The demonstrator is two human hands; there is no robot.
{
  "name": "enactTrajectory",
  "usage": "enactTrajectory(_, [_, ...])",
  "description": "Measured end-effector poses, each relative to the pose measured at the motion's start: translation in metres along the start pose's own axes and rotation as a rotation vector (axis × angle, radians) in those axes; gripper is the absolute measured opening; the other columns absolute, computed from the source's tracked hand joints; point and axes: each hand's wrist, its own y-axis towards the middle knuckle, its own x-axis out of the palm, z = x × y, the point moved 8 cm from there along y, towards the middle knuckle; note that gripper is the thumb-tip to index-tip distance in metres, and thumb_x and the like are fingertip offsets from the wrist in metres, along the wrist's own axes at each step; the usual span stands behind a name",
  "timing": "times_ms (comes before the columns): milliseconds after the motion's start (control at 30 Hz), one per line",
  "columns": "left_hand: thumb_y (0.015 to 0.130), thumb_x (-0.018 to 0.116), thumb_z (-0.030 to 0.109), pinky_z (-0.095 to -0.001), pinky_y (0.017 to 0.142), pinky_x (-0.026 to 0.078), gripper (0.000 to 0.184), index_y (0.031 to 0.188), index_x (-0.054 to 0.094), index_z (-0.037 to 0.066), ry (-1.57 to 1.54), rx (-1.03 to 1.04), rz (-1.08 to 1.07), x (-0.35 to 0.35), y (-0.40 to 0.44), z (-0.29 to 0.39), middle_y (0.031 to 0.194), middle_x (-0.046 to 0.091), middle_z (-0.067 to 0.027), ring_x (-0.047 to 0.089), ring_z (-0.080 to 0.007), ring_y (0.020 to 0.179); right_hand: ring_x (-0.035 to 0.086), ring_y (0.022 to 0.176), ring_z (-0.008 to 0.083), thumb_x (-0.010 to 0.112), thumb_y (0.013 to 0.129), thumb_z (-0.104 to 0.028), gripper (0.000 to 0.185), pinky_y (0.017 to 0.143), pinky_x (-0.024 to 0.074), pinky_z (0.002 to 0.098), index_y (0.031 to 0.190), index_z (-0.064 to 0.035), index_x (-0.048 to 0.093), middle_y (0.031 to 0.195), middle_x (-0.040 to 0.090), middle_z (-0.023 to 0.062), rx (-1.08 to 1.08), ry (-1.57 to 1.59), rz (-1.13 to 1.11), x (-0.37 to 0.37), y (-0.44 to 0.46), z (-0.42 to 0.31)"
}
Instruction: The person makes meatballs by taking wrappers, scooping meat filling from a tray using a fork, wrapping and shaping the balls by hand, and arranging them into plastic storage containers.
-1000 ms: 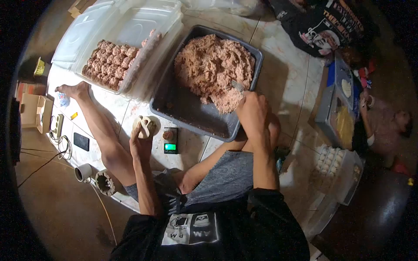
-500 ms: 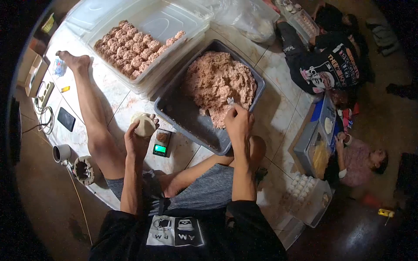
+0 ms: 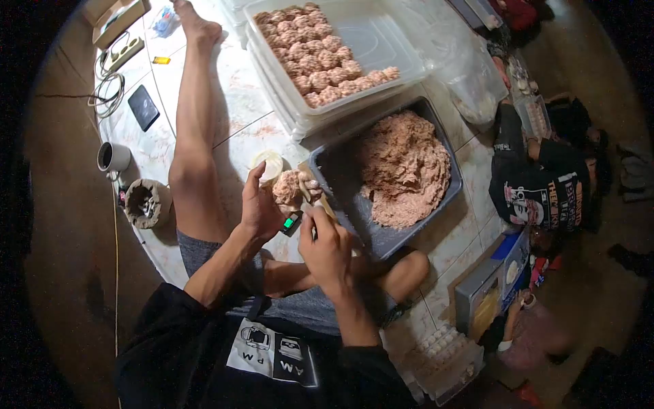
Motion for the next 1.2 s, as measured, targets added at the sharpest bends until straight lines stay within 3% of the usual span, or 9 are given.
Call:
enactTrajectory(133, [0.104, 0.039, 0.066, -0.0521, 0.109, 0.053, 0.081, 0.122, 0.065, -0.008, -0.011, 0.150, 0.067, -0.037, 0.007, 0.029, 0.110, 0.073, -0.0266, 0.072, -0.0396, 0.107, 0.075, 0.087, 0.0446, 0.068, 0.100, -0.012, 0.012, 0.072, 0.0591, 0.0496, 0.109, -0.0059, 0.072, 0.092, 0.076, 0.0223, 0.100, -0.171, -0.201, 0.011, 0.003, 0.008])
enactTrajectory(167, [0.104, 0.040, 0.064, -0.0521, 0.108, 0.054, 0.077, 0.120, 0.066, -0.007, -0.032, 0.221, -0.091, -0.038, 0.009, 0.043, 0.110, 0.074, -0.0258, 0.073, -0.0391, 0.106, 0.075, 0.087, 0.0452, 0.067, 0.100, -0.013, 0.012, 0.073, 0.0592, 0.0510, 0.109, -0.0062, 0.072, 0.094, 0.077, 0.0219, 0.137, -0.256, -0.262, 0.003, -0.002, 0.008])
enactTrajectory(233, [0.105, 0.042, 0.062, -0.0513, 0.109, 0.054, 0.074, 0.120, 0.067, -0.006, 0.306, 0.248, 0.121, -0.031, 0.006, 0.055, 0.112, 0.075, -0.0243, 0.074, -0.0393, 0.108, 0.075, 0.089, 0.0442, 0.069, 0.100, -0.013, 0.010, 0.074, 0.0594, 0.0498, 0.107, -0.0065, 0.072, 0.095, 0.076, 0.0218, 0.143, -0.054, -0.116, -0.015, 0.000, -0.005])
enactTrajectory(367, [0.105, 0.044, 0.060, -0.0495, 0.107, 0.055, 0.071, 0.120, 0.068, -0.005, 0.153, -0.001, -0.053, -0.017, 0.004, 0.015, 0.111, 0.077, -0.0214, 0.075, -0.0383, 0.106, 0.075, 0.085, 0.0434, 0.071, 0.099, -0.012, 0.008, 0.071, 0.0577, 0.0503, 0.105, -0.0064, 0.070, 0.091, 0.075, 0.0207, -0.013, 0.012, -0.050, 0.006, 0.000, -0.025])
enactTrajectory(533, [0.102, 0.043, 0.067, -0.0469, 0.105, 0.057, 0.080, 0.119, 0.070, -0.007, 0.205, 0.059, 0.051, -0.039, 0.000, 0.034, 0.111, 0.078, -0.0209, 0.076, -0.0359, 0.106, 0.076, 0.086, 0.0427, 0.072, 0.099, -0.010, 0.007, 0.070, 0.0583, 0.0467, 0.102, -0.0043, 0.069, 0.092, 0.076, 0.0212, 0.079, -0.177, -0.186, 0.002, 0.003, -0.008])
enactTrajectory(633, [0.103, 0.043, 0.067, -0.0463, 0.105, 0.057, 0.081, 0.119, 0.070, -0.007, 0.197, -0.028, 0.126, -0.025, 0.002, 0.013, 0.110, 0.078, -0.0212, 0.076, -0.0356, 0.105, 0.075, 0.085, 0.0446, 0.071, 0.100, -0.011, 0.007, 0.068, 0.0569, 0.0474, 0.103, -0.0048, 0.069, 0.091, 0.075, 0.0218, 0.028, -0.002, -0.034, -0.004, 0.003, -0.023])
enactTrajectory(767, [0.104, 0.042, 0.064, -0.0460, 0.104, 0.056, 0.078, 0.121, 0.070, -0.007, 0.144, -0.061, -0.022, -0.042, 0.005, 0.003, 0.114, 0.078, -0.0226, 0.075, -0.0352, 0.106, 0.070, 0.083, 0.0490, 0.068, 0.100, -0.010, 0.009, 0.066, 0.0531, 0.0541, 0.099, -0.0038, 0.063, 0.091, 0.072, 0.0232, 0.043, -0.149, -0.251, 0.019, 0.005, 0.010])
enactTrajectory(867, [0.104, 0.044, 0.063, -0.0473, 0.103, 0.057, 0.076, 0.119, 0.069, -0.007, 0.214, -0.017, 0.069, -0.039, -0.002, 0.004, 0.112, 0.077, -0.0224, 0.075, -0.0356, 0.106, 0.070, 0.083, 0.0495, 0.066, 0.101, -0.012, 0.010, 0.066, 0.0522, 0.0561, 0.098, -0.0034, 0.061, 0.090, 0.072, 0.0238, 0.036, 0.067, -0.068, -0.008, 0.005, -0.024])
enactTrajectory(1200, [0.102, 0.041, 0.062, -0.0454, 0.097, 0.060, 0.076, 0.112, 0.071, -0.008, 0.164, -0.062, 0.168, -0.043, 0.007, -0.004, 0.104, 0.078, -0.0219, 0.077, -0.0352, 0.097, 0.073, 0.084, 0.0455, 0.070, 0.099, -0.014, 0.009, 0.069, 0.0562, 0.0526, 0.100, -0.0048, 0.068, 0.089, 0.074, 0.0226, 0.038, -0.071, -0.151, 0.025, 0.005, -0.001])
